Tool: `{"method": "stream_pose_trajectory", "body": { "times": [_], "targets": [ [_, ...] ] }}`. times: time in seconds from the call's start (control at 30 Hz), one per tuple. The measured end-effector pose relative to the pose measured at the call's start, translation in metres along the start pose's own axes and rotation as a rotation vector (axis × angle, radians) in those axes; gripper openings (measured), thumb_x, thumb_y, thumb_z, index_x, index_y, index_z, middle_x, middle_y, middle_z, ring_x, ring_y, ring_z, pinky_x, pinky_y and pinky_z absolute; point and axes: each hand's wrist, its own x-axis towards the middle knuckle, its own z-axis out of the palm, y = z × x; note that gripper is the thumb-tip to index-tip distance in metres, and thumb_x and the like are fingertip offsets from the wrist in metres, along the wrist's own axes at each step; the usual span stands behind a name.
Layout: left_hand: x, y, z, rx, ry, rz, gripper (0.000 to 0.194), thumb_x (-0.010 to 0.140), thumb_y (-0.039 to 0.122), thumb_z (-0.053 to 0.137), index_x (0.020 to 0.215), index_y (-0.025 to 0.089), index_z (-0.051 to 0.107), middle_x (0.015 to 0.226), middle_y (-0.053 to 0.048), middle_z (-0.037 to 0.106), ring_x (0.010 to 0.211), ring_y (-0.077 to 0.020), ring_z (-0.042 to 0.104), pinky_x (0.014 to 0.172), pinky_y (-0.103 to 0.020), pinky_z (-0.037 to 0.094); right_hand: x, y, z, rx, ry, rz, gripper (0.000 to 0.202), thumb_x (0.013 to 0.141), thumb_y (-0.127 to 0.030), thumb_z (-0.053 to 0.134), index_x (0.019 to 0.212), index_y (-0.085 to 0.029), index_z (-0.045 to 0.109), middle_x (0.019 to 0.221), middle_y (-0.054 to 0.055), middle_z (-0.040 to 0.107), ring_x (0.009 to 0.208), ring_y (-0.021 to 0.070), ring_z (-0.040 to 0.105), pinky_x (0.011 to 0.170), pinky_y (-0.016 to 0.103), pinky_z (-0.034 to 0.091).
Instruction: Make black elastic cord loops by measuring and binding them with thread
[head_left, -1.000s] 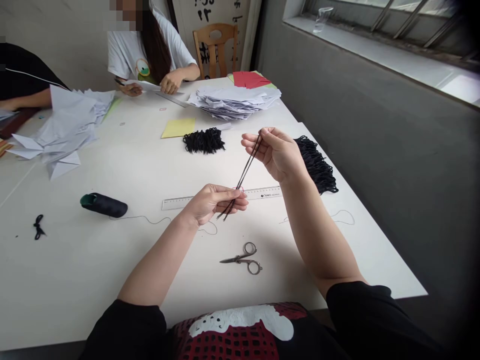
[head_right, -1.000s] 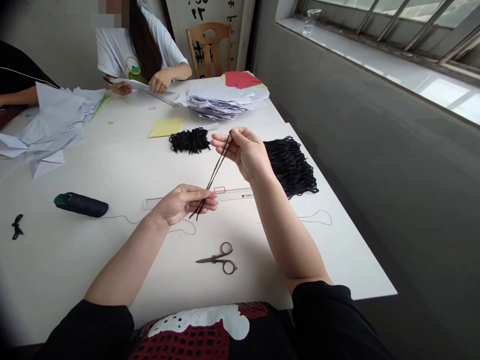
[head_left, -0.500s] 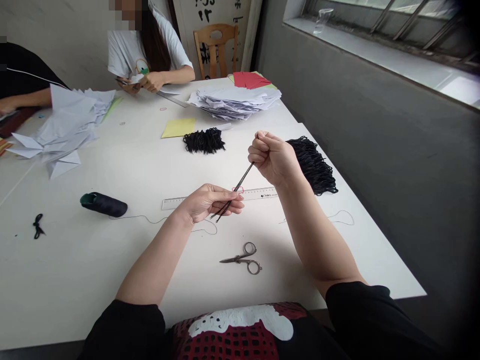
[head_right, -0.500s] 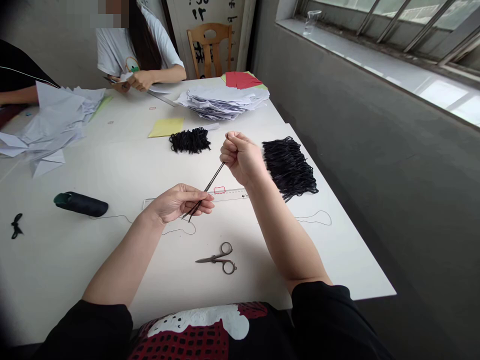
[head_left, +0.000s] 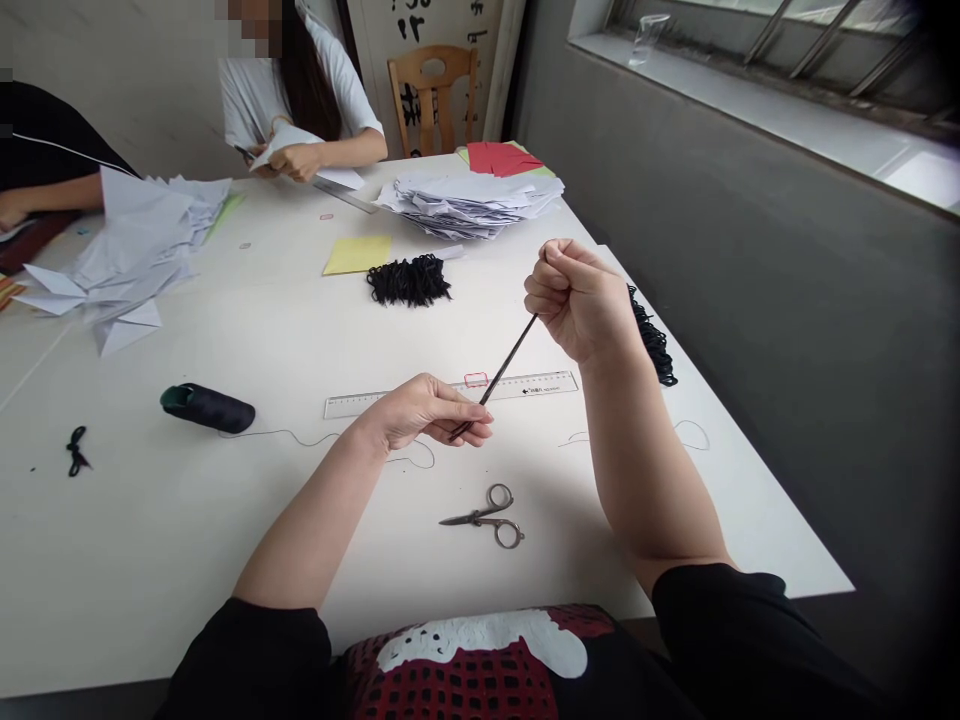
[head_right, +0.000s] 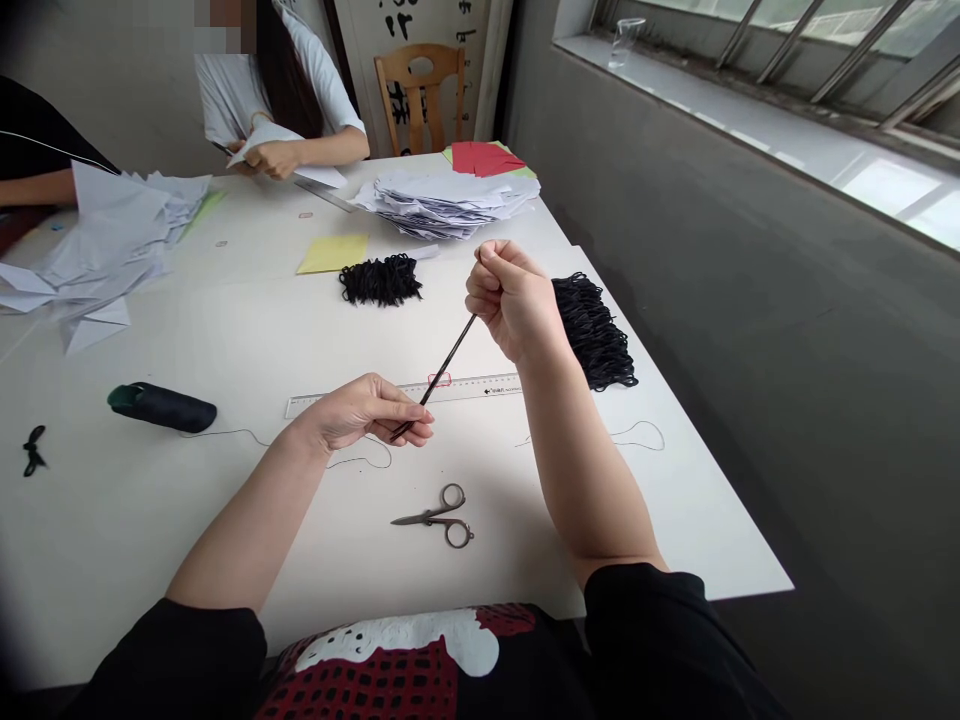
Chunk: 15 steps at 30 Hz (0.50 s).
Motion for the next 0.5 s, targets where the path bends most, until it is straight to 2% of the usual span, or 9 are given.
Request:
{"method": "stream_pose_trajectory", "body": {
  "times": [0.13,0.27,0.37,0.5],
  "targets": [
    [-0.001,0.0,0.0,0.009,-0.012,0.009,0.026,0.07,0.04,0.084,0.082,0.017,0.08,0.087,-0.012,0.077,0.075,-0.0165,0.072,0.065,-0.021,0.053,-0.001,0.0,0.001,-0.127,-0.011,-0.101,0.025,0.091,-0.026,0.064,0.074,-0.021,0.047,0.056,-0.007,0.046,0.045,0.0047,0.04,0.043,0.016,0.036],
    [-0.001,0.001,0.0,0.011,-0.01,0.017,0.025,0.071,0.039,0.083,0.081,0.016,0.08,0.085,-0.011,0.077,0.073,-0.0159,0.071,0.064,-0.021,0.052,0.003,0.002,-0.006,-0.307,0.021,-0.221,0.03,0.092,-0.041,0.064,0.081,-0.022,0.043,0.072,-0.002,0.065,0.066,0.0099,0.065,0.061,0.021,0.053],
    [-0.001,0.002,0.0,0.017,-0.007,0.02,0.023,0.072,0.038,0.082,0.081,0.016,0.08,0.085,-0.012,0.077,0.073,-0.0156,0.071,0.065,-0.021,0.052,0.007,0.004,-0.014,-0.406,0.023,-0.28,0.032,0.092,-0.048,0.061,0.085,-0.023,0.042,0.082,0.001,0.069,0.078,0.0139,0.07,0.068,0.026,0.057],
    [-0.002,0.002,-0.001,0.017,-0.007,0.031,0.022,0.072,0.037,0.082,0.08,0.017,0.08,0.084,-0.011,0.077,0.073,-0.0153,0.071,0.064,-0.02,0.052,0.008,0.005,-0.019,-0.469,0.013,-0.325,0.03,0.093,-0.048,0.059,0.086,-0.023,0.043,0.088,0.003,0.07,0.085,0.0165,0.071,0.073,0.03,0.058]
  ]
}}
